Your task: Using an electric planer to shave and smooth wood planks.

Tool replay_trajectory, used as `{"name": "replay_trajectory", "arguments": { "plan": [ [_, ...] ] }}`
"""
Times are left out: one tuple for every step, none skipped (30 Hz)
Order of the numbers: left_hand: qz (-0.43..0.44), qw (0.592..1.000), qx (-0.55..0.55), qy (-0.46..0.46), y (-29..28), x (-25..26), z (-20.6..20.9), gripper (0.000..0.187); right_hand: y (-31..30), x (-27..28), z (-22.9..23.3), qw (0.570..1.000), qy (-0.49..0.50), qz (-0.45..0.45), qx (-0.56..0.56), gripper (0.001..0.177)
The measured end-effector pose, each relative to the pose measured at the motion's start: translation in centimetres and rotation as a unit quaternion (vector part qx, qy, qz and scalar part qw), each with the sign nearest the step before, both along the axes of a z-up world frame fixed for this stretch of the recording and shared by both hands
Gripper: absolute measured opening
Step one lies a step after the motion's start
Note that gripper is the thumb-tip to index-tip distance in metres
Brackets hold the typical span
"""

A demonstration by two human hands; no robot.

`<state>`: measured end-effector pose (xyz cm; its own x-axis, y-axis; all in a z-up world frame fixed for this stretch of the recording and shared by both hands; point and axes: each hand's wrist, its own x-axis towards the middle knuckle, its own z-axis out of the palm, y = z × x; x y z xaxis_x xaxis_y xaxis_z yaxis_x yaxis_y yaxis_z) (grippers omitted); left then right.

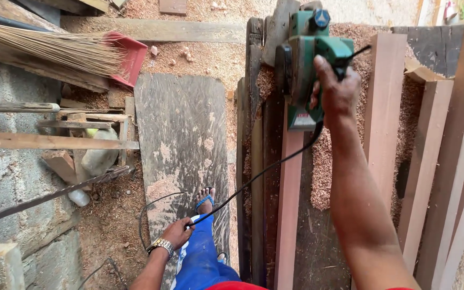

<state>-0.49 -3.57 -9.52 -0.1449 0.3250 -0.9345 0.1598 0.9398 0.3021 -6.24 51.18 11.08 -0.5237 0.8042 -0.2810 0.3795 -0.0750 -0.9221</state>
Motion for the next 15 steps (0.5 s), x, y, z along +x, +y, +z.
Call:
{"name": "replay_trajectory", "arguments": {
  "plan": [
    [-0.002,1.0,-0.001,-0.002,-1.2,0.4,-1.0,0.021,0.7,-0.4,-0.3,1.0,-0.002,-0.002,-0.001,0.035],
    [0.023,0.999,0.028,-0.001,-2.4,0.8,-2.0,0.021,1.3,-0.8,-0.5,1.0,0.001,0.017,0.018,0.036],
    [0.049,0.997,0.056,0.0,-3.6,1.1,-3.0,0.02,2.0,-1.3,-0.8,0.999,0.005,0.038,0.037,0.037],
    [0.048,0.997,0.056,0.0,-3.6,0.7,-1.9,0.02,2.8,-1.8,-1.3,0.999,0.004,0.037,0.036,0.037],
    [0.047,0.998,-0.02,-0.03,-3.6,0.3,-0.9,0.022,3.6,-2.3,-1.7,0.998,0.011,0.041,0.049,0.037],
    [0.046,0.992,-0.097,-0.06,-3.7,-0.1,0.2,0.025,4.3,-2.8,-2.2,0.997,0.018,0.044,0.062,0.038],
    [0.046,0.992,-0.096,-0.061,-4.9,0.3,-0.2,0.025,4.8,-3.5,-2.2,0.997,0.016,0.044,0.062,0.038],
    [0.066,0.989,-0.12,-0.063,-6.2,0.7,-0.6,0.024,5.2,-4.3,-2.3,0.997,0.024,0.038,0.065,0.039],
    [0.088,0.983,-0.143,-0.068,-7.4,1.5,-1.0,0.022,5.5,-5.0,-2.4,0.997,0.031,0.034,0.067,0.039],
    [0.09,0.983,-0.143,-0.071,-9.1,1.7,-2.0,0.022,6.1,-5.1,-2.8,0.997,0.028,0.037,0.068,0.039],
    [0.088,0.99,-0.104,-0.029,-10.7,2.7,-2.9,0.024,6.5,-5.3,-3.2,0.997,0.031,0.029,0.067,0.039],
    [0.086,0.994,-0.066,0.013,-12.5,3.9,-3.7,0.026,6.8,-5.4,-3.6,0.997,0.034,0.021,0.067,0.039],
    [0.095,0.993,-0.068,0.008,-13.1,4.5,-3.6,0.026,6.8,-5.3,-3.7,0.997,0.031,0.031,0.065,0.039],
    [0.11,0.99,-0.088,0.0,-13.8,5.2,-3.3,0.025,6.8,-5.1,-3.7,0.996,0.038,0.034,0.067,0.039],
    [0.124,0.987,-0.106,-0.005,-14.5,5.4,-3.3,0.024,6.7,-5.0,-3.5,0.996,0.049,0.036,0.072,0.039]
  ]
}}
